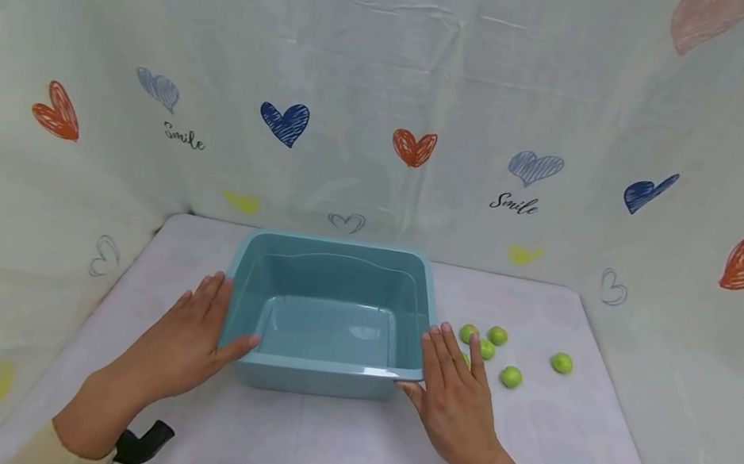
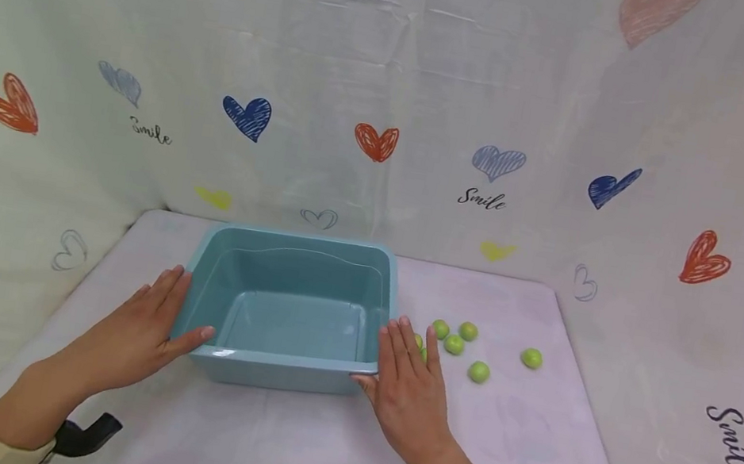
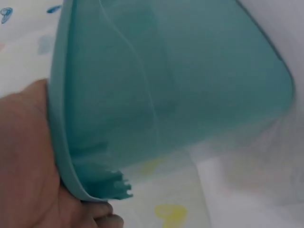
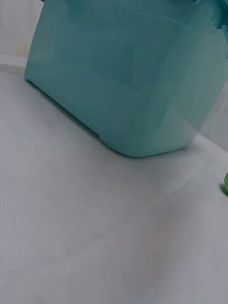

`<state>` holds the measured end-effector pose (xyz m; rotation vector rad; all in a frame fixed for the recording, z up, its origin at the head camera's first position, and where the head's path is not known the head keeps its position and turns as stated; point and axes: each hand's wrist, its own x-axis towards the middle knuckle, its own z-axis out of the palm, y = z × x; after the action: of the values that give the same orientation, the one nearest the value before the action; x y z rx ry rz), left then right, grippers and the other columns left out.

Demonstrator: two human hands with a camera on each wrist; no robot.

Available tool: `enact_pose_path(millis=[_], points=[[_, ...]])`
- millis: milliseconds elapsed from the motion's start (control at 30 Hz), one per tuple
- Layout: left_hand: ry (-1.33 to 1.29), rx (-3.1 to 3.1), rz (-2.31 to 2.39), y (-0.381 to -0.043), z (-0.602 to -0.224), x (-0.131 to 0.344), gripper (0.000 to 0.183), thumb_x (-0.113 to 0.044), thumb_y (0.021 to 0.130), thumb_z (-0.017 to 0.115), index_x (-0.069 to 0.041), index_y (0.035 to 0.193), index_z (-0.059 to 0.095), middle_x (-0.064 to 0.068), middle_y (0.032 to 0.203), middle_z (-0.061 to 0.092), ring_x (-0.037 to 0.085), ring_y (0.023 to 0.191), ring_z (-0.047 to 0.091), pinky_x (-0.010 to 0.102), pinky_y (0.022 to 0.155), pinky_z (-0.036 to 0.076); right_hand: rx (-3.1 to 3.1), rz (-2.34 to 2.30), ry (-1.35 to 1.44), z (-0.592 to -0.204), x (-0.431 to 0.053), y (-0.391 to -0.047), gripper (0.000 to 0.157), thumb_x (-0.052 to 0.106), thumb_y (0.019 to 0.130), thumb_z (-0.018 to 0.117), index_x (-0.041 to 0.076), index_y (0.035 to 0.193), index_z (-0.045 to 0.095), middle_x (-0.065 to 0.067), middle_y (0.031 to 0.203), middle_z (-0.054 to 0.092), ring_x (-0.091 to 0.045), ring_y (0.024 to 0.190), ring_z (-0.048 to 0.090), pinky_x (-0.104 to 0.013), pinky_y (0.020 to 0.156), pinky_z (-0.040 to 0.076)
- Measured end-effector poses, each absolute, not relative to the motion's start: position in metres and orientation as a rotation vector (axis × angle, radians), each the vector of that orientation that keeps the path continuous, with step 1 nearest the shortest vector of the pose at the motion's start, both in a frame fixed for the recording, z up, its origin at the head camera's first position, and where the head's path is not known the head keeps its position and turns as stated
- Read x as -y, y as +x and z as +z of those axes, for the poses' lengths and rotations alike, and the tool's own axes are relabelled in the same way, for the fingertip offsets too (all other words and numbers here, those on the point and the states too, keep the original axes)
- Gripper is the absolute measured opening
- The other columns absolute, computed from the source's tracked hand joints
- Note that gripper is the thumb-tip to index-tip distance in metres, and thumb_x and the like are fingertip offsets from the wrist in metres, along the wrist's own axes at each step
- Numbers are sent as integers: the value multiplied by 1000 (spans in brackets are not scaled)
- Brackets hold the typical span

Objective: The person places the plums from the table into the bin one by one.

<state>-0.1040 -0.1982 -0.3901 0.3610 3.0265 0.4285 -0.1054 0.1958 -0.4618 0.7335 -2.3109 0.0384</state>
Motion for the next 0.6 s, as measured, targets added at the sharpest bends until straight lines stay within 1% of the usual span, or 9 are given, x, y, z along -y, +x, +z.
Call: enact_pose_path(millis=[100, 233, 300, 400, 500, 600], points=[[350, -3020, 451, -104, -392, 201, 107, -69, 103, 48, 14, 162, 15, 35, 171, 14, 55, 155, 24, 70, 123, 25, 2304, 57, 733, -463, -195, -105, 79, 56, 113, 29, -11, 141, 60, -26, 141, 65, -38, 138, 60, -62, 123, 34], [355, -3033, 429, -98, -393, 202, 106, -69, 103, 48, 14, 162, 17, 34, 171, 16, 54, 155, 25, 69, 123, 28, 2299, 69, 745, -464, -195, -100, 78, 56, 113, 30, -10, 140, 60, -26, 140, 66, -39, 137, 61, -61, 124, 31], [355, -3035, 421, -95, -393, 202, 107, -69, 103, 48, 14, 162, 17, 34, 171, 17, 54, 156, 24, 68, 123, 27, 2308, 71, 749, -463, -196, -96, 78, 57, 113, 30, -10, 140, 61, -26, 140, 66, -38, 137, 61, -61, 127, 27], [362, -3041, 419, -90, -394, 202, 106, -69, 103, 49, 14, 162, 19, 35, 170, 18, 53, 156, 24, 68, 124, 27, 2320, 74, 753, -462, -197, -91, 78, 58, 113, 30, -9, 140, 62, -25, 140, 66, -38, 137, 61, -60, 128, 25], [372, -3041, 409, -89, -394, 202, 106, -70, 103, 48, 14, 162, 19, 34, 170, 18, 53, 157, 22, 68, 125, 25, 2324, 132, 762, -460, -198, -87, 80, 60, 111, 33, -8, 139, 63, -24, 139, 67, -39, 135, 63, -62, 127, 25], [381, -3059, 379, -89, -393, 205, 106, -70, 103, 48, 13, 162, 21, 34, 170, 18, 52, 158, 21, 69, 125, 23, 2325, 239, 779, -459, -197, -87, 80, 62, 110, 36, -8, 140, 62, -25, 140, 66, -40, 135, 62, -61, 127, 26]])
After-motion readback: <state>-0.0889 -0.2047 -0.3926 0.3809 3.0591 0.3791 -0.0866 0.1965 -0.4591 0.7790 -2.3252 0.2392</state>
